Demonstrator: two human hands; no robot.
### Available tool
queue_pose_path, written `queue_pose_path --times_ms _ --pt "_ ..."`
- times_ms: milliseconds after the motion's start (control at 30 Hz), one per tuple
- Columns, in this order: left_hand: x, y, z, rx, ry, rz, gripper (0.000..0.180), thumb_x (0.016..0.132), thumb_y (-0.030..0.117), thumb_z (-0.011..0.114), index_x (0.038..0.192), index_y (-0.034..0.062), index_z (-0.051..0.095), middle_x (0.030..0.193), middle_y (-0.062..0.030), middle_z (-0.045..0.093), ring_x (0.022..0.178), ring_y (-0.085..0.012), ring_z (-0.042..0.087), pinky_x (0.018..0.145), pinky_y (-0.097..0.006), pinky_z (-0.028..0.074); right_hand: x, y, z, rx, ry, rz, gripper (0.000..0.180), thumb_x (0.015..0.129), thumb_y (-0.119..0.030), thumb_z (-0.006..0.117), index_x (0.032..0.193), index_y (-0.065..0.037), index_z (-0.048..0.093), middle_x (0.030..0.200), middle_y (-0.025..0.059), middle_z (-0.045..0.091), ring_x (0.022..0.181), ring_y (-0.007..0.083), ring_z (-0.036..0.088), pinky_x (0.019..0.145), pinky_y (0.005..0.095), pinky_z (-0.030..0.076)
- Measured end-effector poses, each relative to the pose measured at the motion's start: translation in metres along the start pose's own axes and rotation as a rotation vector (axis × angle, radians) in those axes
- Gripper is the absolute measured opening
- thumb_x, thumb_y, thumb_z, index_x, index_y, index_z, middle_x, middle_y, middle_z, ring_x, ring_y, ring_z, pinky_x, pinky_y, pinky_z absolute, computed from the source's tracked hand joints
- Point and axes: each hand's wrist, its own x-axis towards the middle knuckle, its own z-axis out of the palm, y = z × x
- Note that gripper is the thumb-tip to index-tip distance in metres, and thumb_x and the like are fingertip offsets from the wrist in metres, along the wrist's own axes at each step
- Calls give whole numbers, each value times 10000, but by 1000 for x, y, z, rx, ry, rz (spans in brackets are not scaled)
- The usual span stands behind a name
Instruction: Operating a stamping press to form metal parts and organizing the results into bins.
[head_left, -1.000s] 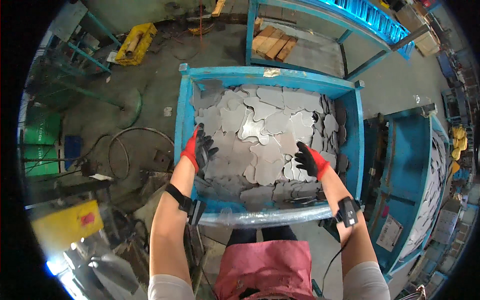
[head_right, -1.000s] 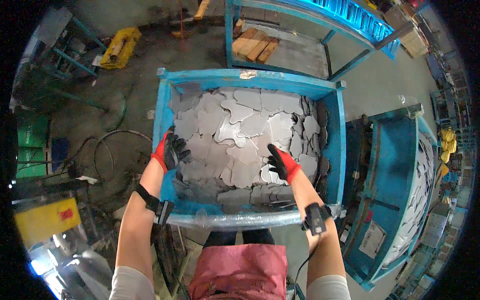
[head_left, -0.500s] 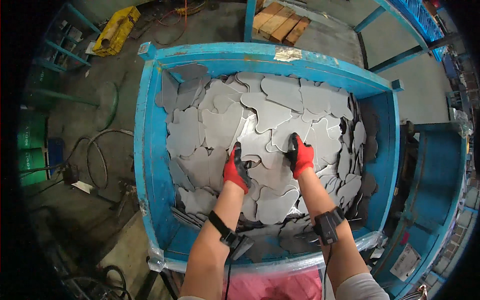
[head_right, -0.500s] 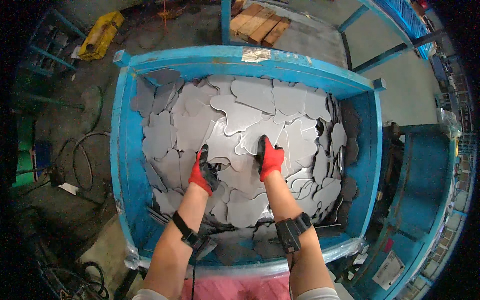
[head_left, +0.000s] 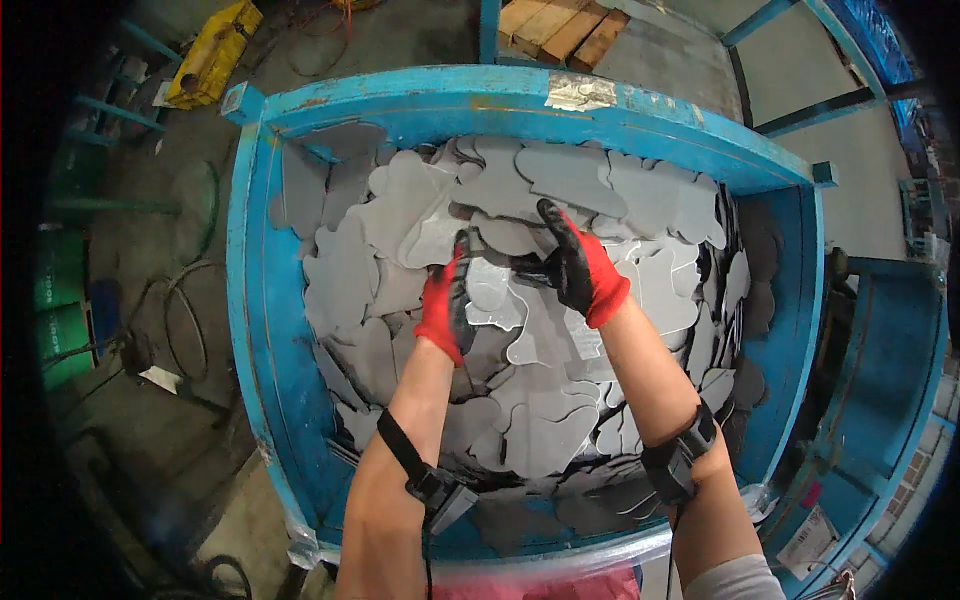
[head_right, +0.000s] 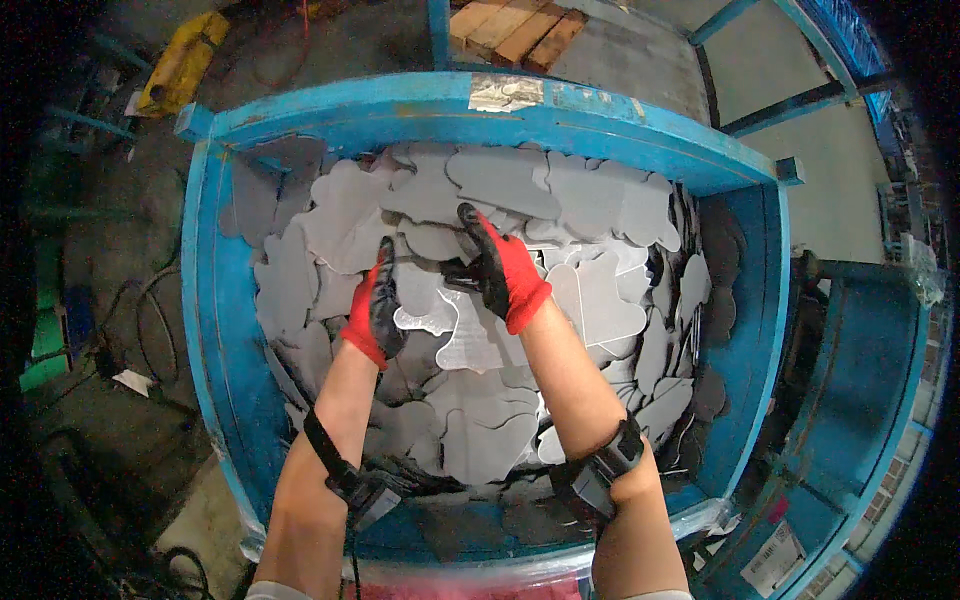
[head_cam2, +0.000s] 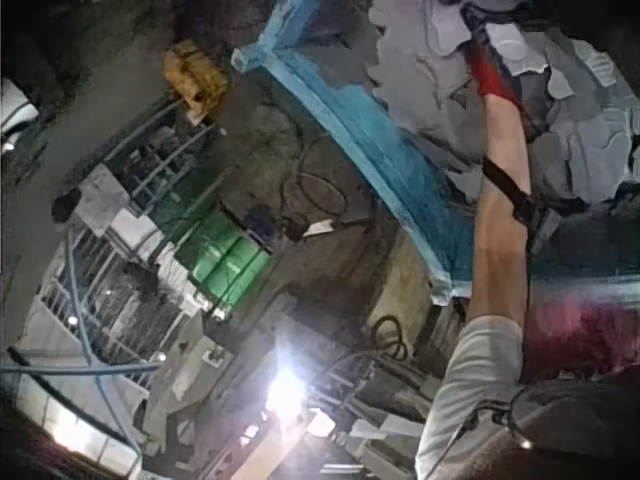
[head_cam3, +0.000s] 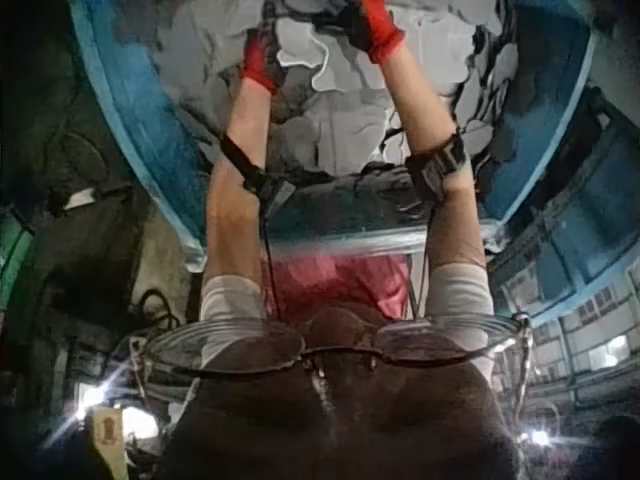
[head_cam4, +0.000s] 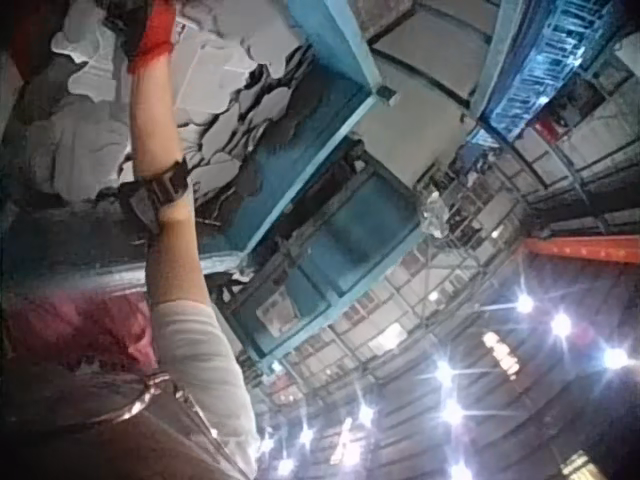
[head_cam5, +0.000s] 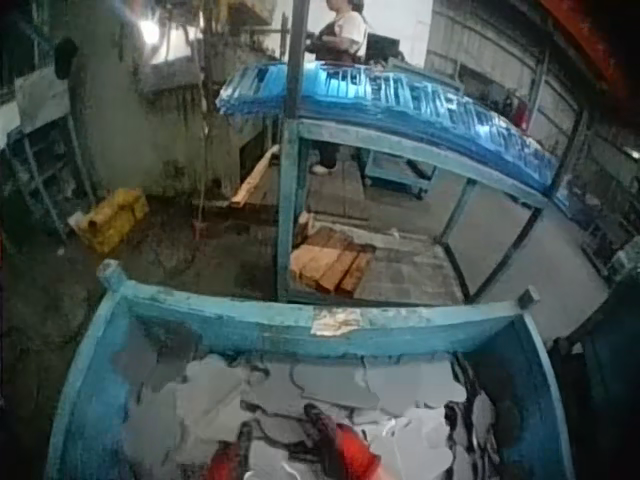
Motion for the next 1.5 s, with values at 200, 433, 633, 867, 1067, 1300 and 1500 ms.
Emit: queue_pose_path --times_ms 200,433,633,867,1067,1300,1500 --pt "16 22 -3 -171 -189 -248 565 853 507 428 1251 105 415 1159 -78 528 997 -247 554 805 -427 480 11 -42 20 683 -175 295 503 886 -468 373 1283 -159 371 1178 107 520 1031 294 542 873 434 427" --pt "32 43 -2 -62 -188 -308 408 875 330 440 1220 114 463 1128 -69 550 999 -206 551 867 -361 448 55 -13 18 705 125 288 343 851 -351 509 1071 -87 514 1026 101 570 911 281 572 739 422 483" --pt "23 41 5 38 -60 -166 431 765 362 591 1120 118 564 1192 -44 494 1041 -194 461 814 -400 405 54 -1 21 666 268 220 370 863 -298 492 1166 -87 475 1113 96 534 971 252 544 827 390 448" --pt "9 -29 -24 -26 40 150 236 737 143 637 961 87 588 854 -13 578 809 -147 552 669 -305 437 -2 16 13 43 323 252 610 707 -202 662 1242 -27 427 1196 107 505 1042 218 509 907 325 402" --pt "-88 -94 -33 -577 -134 -151 265 754 37 559 1015 80 553 924 -73 580 849 -231 577 717 -369 485 -113 90 -36 -357 161 7 655 583 -105 677 1188 34 468 1221 177 490 1135 237 472 956 313 369" --pt "-234 -140 -72 -545 -98 -127 334 762 70 544 1094 66 506 966 -59 578 896 -231 576 790 -390 478 -270 62 20 -354 282 111 730 530 -89 671 1210 38 438 1236 201 466 1160 290 445 973 344 353" --pt "-341 -116 -72 -435 -51 56 495 695 -27 544 1167 100 470 1099 -43 526 999 -181 531 840 -302 457 -347 27 84 351 487 292 339 818 -93 586 1136 -67 474 1008 58 541 848 198 552 712 359 492"
